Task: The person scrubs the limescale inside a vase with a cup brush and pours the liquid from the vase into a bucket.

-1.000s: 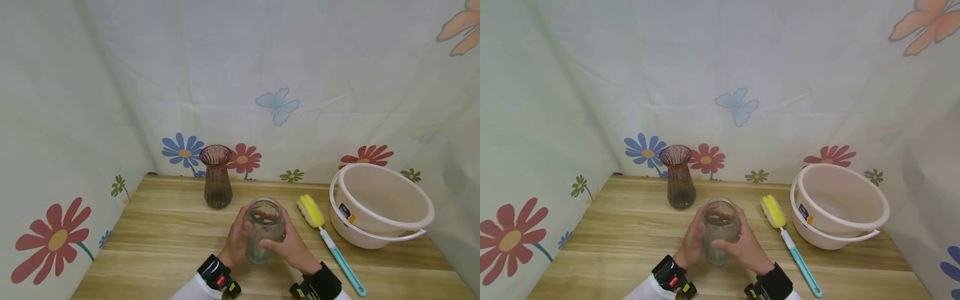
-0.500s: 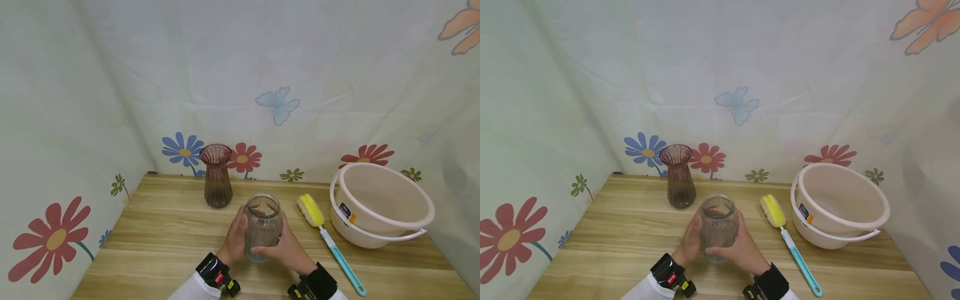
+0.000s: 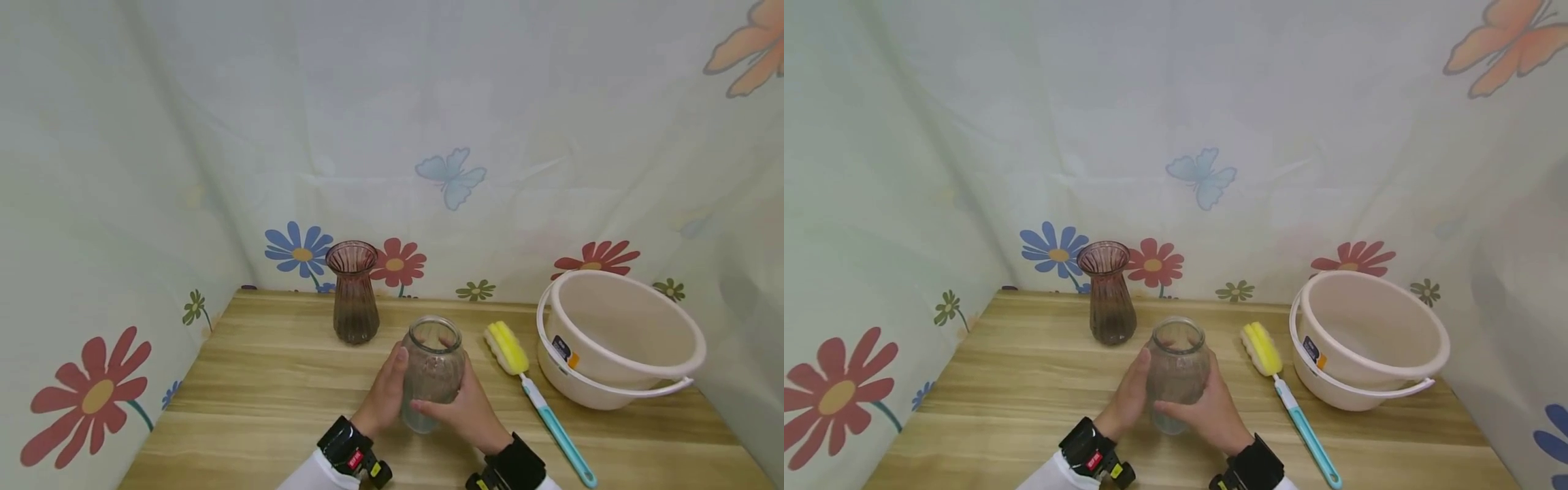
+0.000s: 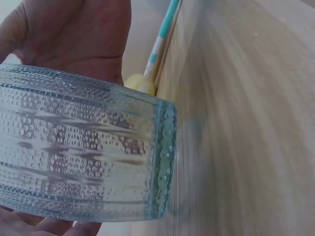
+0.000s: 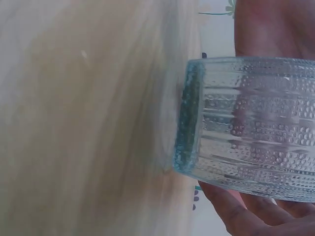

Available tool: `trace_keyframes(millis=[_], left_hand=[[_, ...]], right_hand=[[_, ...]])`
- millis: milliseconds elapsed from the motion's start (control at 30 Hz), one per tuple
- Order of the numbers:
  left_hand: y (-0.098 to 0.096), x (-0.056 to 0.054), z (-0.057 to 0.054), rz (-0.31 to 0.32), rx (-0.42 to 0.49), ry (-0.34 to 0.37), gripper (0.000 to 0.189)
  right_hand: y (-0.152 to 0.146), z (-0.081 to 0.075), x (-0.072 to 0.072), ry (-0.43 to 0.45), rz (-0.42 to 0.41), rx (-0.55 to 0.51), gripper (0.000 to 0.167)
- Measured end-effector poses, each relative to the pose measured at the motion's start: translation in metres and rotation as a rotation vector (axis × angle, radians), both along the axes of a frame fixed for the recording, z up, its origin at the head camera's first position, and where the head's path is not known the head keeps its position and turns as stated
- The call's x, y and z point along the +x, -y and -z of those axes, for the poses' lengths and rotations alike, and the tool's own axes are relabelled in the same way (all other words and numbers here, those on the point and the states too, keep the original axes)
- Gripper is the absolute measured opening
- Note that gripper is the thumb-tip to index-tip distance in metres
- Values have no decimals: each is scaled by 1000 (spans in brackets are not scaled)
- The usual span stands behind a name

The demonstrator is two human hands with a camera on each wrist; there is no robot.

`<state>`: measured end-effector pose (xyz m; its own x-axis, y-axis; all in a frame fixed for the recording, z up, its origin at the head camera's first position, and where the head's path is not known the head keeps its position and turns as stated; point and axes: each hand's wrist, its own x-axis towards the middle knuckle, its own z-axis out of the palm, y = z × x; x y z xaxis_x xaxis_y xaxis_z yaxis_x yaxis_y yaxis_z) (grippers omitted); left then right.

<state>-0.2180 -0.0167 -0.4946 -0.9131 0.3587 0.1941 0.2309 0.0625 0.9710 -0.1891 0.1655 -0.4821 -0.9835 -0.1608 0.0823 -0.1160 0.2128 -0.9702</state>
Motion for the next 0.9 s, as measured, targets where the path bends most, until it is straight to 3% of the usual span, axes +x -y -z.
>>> trace_keyframes(millis=[200, 367, 600, 733, 900], left_hand=[[-4, 3, 1, 58, -19, -35, 61], [-11, 7, -12, 106, -48, -73, 76], [-25, 23, -39, 100, -106, -169, 104], [-37, 26, -54, 67, -87, -248, 105], [-52, 28, -71, 26, 21, -311, 96]], right_hand=[[-7, -18, 1, 65, 31, -54, 98], [-13, -45, 6, 103, 89, -175, 70], [-30, -72, 15, -14, 106, -353, 38], [-39, -82, 13, -123, 102, -507, 38], [-45, -93, 9, -223, 76, -720, 44]])
